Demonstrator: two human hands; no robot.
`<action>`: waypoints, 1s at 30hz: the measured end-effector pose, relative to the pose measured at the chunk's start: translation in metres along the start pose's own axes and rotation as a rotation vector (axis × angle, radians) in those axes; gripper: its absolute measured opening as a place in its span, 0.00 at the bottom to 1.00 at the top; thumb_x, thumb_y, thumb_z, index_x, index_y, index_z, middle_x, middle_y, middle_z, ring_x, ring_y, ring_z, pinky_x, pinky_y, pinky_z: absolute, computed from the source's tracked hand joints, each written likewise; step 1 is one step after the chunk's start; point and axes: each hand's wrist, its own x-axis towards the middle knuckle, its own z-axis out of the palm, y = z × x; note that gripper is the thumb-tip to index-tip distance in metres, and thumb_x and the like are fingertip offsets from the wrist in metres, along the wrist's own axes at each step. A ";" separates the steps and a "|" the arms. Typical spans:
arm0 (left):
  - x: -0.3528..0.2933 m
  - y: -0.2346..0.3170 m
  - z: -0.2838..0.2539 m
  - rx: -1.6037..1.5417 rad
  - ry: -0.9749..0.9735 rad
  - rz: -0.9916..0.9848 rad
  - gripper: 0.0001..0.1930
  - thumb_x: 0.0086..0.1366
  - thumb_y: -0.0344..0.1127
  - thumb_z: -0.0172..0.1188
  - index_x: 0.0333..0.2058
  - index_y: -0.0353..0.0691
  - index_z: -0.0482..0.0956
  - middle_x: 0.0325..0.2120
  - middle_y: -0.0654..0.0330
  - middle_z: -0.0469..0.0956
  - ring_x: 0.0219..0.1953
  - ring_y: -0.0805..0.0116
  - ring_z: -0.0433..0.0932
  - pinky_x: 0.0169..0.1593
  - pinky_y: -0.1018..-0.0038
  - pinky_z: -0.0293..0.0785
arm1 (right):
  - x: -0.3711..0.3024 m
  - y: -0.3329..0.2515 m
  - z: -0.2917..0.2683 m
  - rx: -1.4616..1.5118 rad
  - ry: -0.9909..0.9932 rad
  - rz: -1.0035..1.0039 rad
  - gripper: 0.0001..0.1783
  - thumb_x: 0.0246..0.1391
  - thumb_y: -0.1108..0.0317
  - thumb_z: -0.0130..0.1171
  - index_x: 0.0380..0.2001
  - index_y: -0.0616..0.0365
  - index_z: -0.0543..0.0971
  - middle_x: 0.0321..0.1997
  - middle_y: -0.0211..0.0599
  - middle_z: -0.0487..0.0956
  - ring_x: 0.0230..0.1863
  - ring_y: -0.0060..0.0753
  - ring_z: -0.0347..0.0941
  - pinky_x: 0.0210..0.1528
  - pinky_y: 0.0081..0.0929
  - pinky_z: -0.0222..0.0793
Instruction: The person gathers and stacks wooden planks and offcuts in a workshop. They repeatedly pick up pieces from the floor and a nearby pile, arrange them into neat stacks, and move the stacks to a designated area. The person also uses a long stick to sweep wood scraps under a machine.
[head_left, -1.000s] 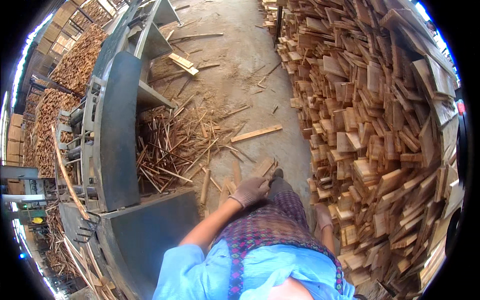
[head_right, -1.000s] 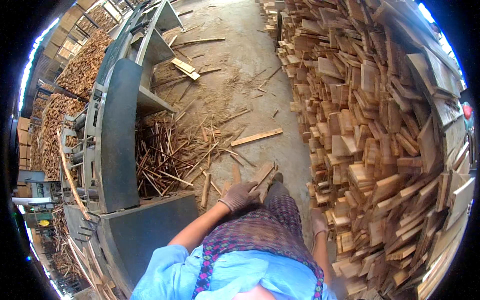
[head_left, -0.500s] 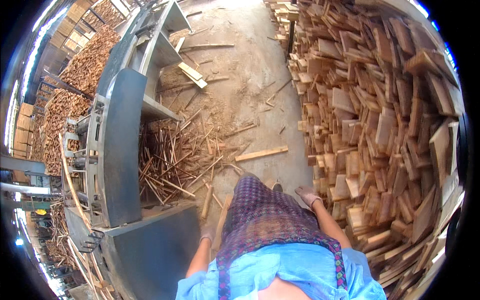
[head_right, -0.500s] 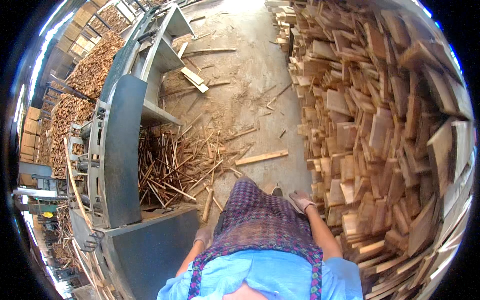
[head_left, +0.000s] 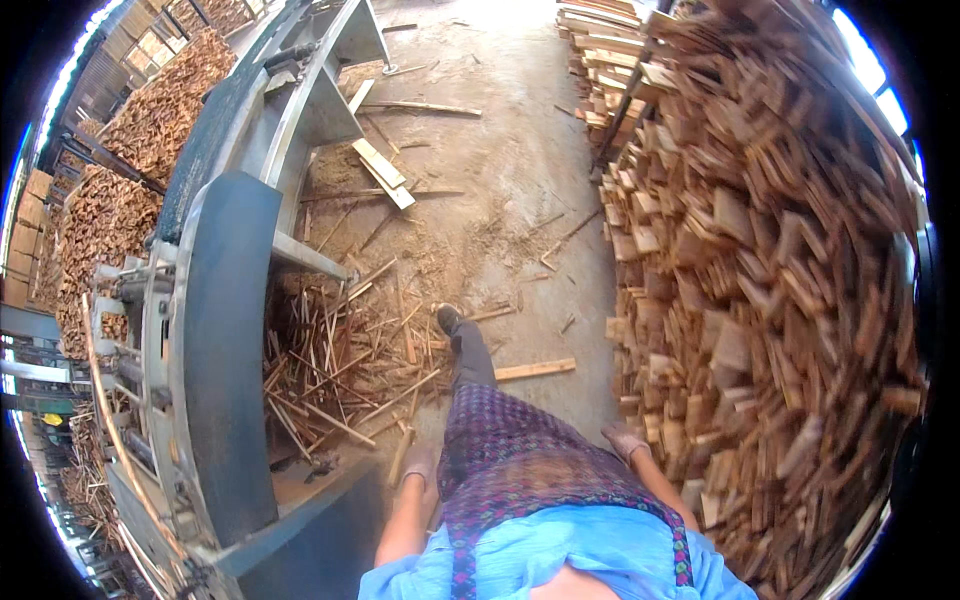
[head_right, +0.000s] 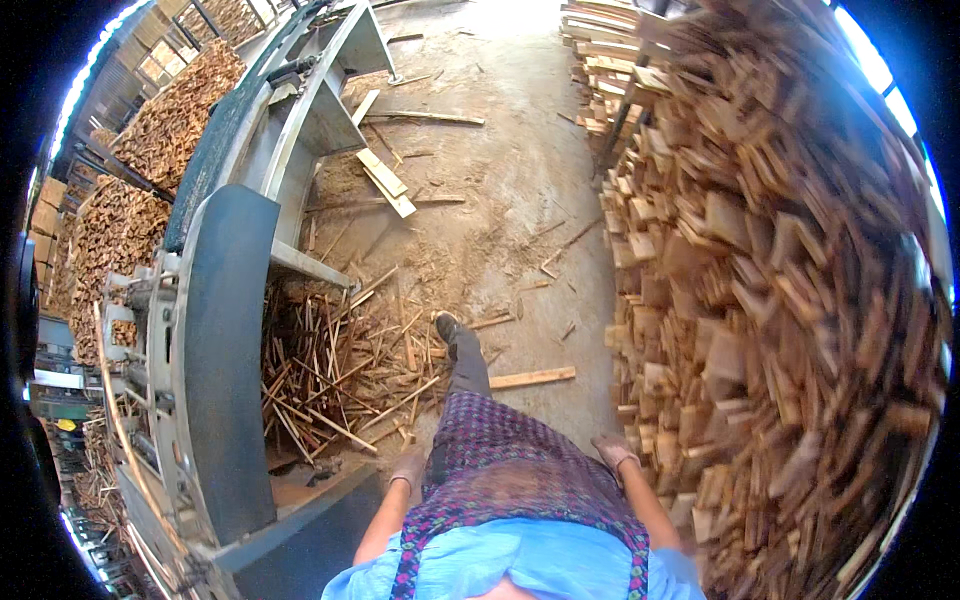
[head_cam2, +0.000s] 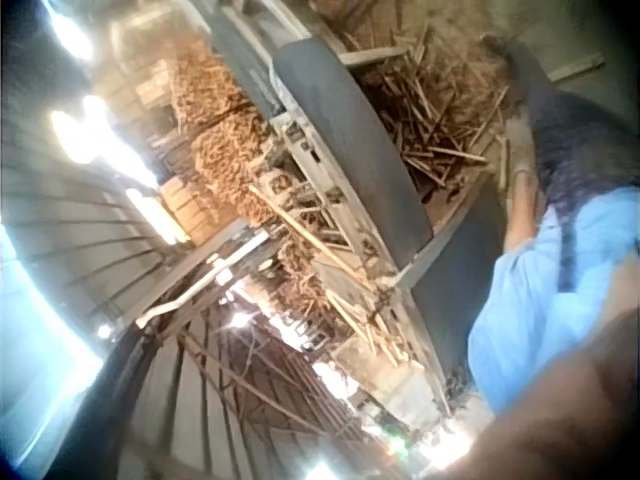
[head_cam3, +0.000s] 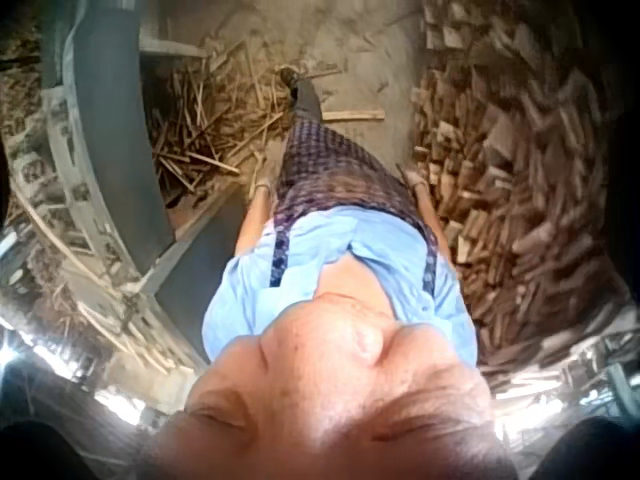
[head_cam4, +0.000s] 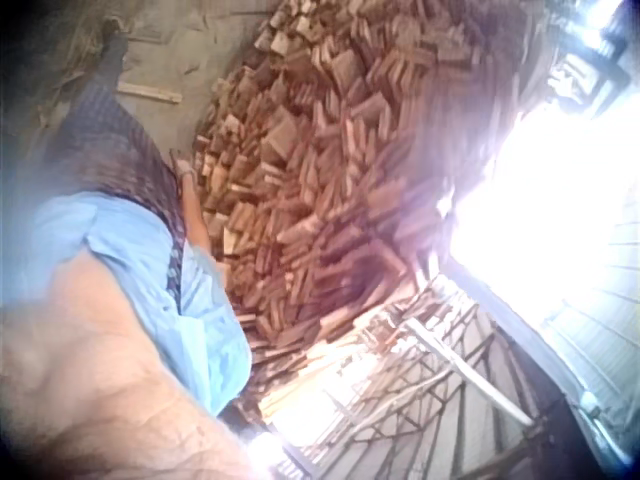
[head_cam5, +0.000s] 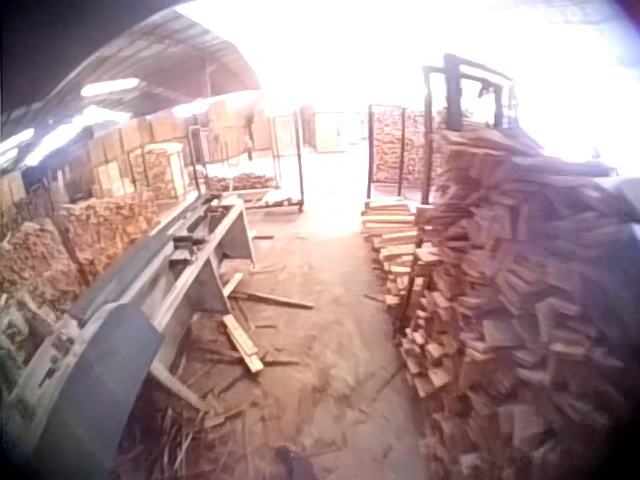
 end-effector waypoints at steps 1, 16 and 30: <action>0.010 0.016 -0.030 0.134 0.044 0.101 0.21 0.71 0.42 0.47 0.51 0.39 0.83 0.51 0.43 0.82 0.55 0.43 0.80 0.55 0.53 0.75 | 0.013 -0.011 -0.004 -0.036 -0.029 0.009 0.34 0.60 0.44 0.51 0.55 0.63 0.80 0.62 0.62 0.77 0.66 0.60 0.71 0.66 0.48 0.66; 0.299 0.167 -0.355 0.255 0.246 0.465 0.19 0.72 0.34 0.47 0.55 0.35 0.80 0.58 0.46 0.79 0.62 0.46 0.76 0.66 0.56 0.71 | 0.165 -0.489 -0.185 0.222 0.240 -0.099 0.39 0.61 0.39 0.56 0.62 0.60 0.75 0.62 0.62 0.77 0.65 0.63 0.73 0.65 0.47 0.68; 0.427 0.273 -0.488 0.088 0.230 0.217 0.19 0.75 0.38 0.50 0.54 0.33 0.81 0.56 0.47 0.80 0.61 0.49 0.77 0.66 0.62 0.71 | 0.385 -0.682 -0.253 -0.155 -0.104 -0.115 0.39 0.60 0.42 0.56 0.68 0.54 0.70 0.59 0.59 0.80 0.61 0.61 0.75 0.64 0.52 0.70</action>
